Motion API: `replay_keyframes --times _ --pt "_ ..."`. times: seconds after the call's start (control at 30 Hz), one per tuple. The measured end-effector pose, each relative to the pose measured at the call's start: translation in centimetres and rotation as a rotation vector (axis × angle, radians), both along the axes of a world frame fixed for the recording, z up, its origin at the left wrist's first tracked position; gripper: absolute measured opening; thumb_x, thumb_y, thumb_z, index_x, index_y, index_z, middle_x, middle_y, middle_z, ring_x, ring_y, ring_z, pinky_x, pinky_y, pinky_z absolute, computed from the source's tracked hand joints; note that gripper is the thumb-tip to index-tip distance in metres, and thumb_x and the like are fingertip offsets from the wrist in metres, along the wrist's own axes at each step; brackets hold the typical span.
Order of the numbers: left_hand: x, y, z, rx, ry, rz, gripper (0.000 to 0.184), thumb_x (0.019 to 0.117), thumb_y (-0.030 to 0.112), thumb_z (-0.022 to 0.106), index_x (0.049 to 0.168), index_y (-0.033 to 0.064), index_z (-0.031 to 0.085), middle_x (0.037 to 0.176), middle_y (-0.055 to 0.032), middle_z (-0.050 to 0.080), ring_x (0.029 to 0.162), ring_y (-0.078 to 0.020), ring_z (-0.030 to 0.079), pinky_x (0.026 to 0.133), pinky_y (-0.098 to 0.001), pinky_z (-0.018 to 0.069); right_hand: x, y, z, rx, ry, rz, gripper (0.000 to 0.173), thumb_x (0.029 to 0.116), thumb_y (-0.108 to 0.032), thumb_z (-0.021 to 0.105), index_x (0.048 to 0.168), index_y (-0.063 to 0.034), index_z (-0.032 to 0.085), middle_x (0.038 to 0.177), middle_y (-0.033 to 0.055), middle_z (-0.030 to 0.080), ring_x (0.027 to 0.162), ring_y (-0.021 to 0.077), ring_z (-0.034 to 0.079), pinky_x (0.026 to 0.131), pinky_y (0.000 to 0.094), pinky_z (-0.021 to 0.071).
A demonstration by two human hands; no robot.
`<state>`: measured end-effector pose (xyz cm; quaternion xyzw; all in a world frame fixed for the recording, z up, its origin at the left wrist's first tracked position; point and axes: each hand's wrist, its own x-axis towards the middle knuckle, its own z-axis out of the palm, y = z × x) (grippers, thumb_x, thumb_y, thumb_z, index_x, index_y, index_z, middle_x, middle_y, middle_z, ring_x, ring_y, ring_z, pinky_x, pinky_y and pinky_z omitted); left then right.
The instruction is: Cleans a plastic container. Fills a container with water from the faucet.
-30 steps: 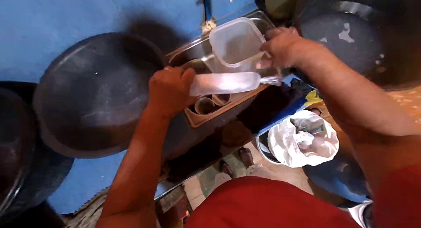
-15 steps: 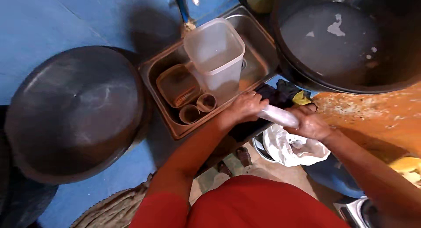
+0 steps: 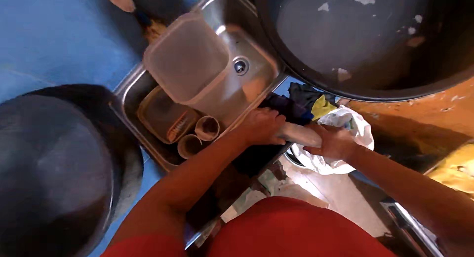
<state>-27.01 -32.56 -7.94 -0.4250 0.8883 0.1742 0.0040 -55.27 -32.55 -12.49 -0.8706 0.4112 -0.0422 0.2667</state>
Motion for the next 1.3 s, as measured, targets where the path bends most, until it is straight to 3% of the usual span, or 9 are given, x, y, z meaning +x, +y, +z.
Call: replay_keyframes --times 0.13,0.4,0.6,0.7,0.8,0.93,1.03,1.17,1.3 --pt "1.0 -0.1 -1.9 -0.069 0.119 -0.032 0.062 0.0838 0.054 0.076 0.114 0.0000 0.070 0.105 -0.0228 0.072 0.102 -0.0422 0.070 0.086 -0.0581 0.0565 -0.5 0.1 -1.7 -0.135 -0.143 0.027 0.066 0.0856 -0.050 0.070 0.128 0.0005 0.066 0.102 0.0239 0.073 0.087 0.0424 0.073 0.070 0.0597 0.0585" --pt "1.6 -0.8 -3.2 -0.121 0.157 -0.036 0.059 0.0809 0.054 0.076 0.113 0.0047 0.072 0.100 -0.0186 0.073 0.096 -0.0394 0.072 0.081 -0.0557 0.0579 -0.3 0.1 -2.5 -0.169 -0.280 0.006 0.063 0.0853 -0.049 0.070 0.122 0.0031 0.069 0.096 0.0210 0.075 0.082 0.0355 0.075 0.068 0.0516 0.0607" --pt "1.7 -0.3 -3.0 -0.210 0.231 -0.014 0.058 0.0799 0.051 0.079 0.110 0.0020 0.072 0.098 -0.0176 0.074 0.094 -0.0358 0.073 0.082 -0.0526 0.0591 0.2 0.3 2.4 0.035 -0.088 -0.045 0.066 0.0864 -0.048 0.072 0.134 -0.0032 0.064 0.107 0.0233 0.074 0.091 0.0432 0.073 0.074 0.0632 0.0574" --pt "3.2 1.3 -0.4 -0.367 0.254 0.037 0.053 0.0835 0.050 0.075 0.107 0.0028 0.071 0.094 -0.0161 0.073 0.089 -0.0326 0.073 0.076 -0.0483 0.0596 1.9 -0.4 6.1 0.007 -0.081 0.020 0.066 0.0860 -0.045 0.074 0.136 -0.0036 0.063 0.111 0.0237 0.073 0.096 0.0444 0.073 0.077 0.0650 0.0569" --pt "6.5 3.4 4.6 -0.537 0.202 0.140 0.052 0.0845 0.048 0.072 0.106 0.0011 0.071 0.091 -0.0184 0.072 0.081 -0.0354 0.072 0.068 -0.0493 0.0582 5.6 -1.4 8.9 -0.132 -0.222 0.111 0.062 0.0864 -0.043 0.073 0.132 -0.0027 0.066 0.106 0.0230 0.074 0.091 0.0424 0.073 0.072 0.0612 0.0577" --pt "13.1 6.3 10.3 -0.704 -0.019 0.259 0.059 0.0891 0.055 0.067 0.110 -0.0007 0.069 0.096 -0.0220 0.073 0.089 -0.0404 0.072 0.076 -0.0535 0.0579 13.5 -2.6 11.2 -0.243 -0.401 0.204 0.056 0.0845 -0.038 0.079 0.128 -0.0040 0.068 0.110 0.0196 0.074 0.094 0.0376 0.074 0.074 0.0589 0.0591" --pt "17.8 9.0 13.5 -0.799 -0.173 0.321 0.063 0.0900 0.057 0.065 0.109 -0.0027 0.067 0.096 -0.0245 0.072 0.088 -0.0432 0.072 0.074 -0.0548 0.0572 19.7 -3.4 13.3 -0.125 -0.383 0.291 0.068 0.0808 -0.042 0.081 0.139 -0.0115 0.063 0.120 0.0170 0.072 0.104 0.0367 0.071 0.084 0.0611 0.0558" --pt "22.0 13.6 17.3 -0.837 -0.272 0.422 0.057 0.0922 0.051 0.064 0.108 -0.0040 0.063 0.094 -0.0274 0.070 0.085 -0.0463 0.070 0.069 -0.0567 0.0555 26.0 -5.1 16.9 -0.014 -0.280 0.523 0.094 0.0766 -0.036 0.088 0.157 -0.0247 0.041 0.124 0.0163 0.069 0.107 0.0375 0.069 0.090 0.0623 0.0541" --pt "24.8 17.7 18.8 -0.824 -0.274 0.601 0.061 0.0855 0.054 0.069 0.110 -0.0019 0.065 0.097 -0.0275 0.069 0.087 -0.0483 0.070 0.069 -0.0600 0.0552 30.0 -5.0 18.5 -0.068 -0.350 0.610 0.066 0.0731 -0.025 0.088 0.133 -0.0108 0.063 0.105 0.0164 0.074 0.095 0.0355 0.072 0.082 0.0605 0.0561"
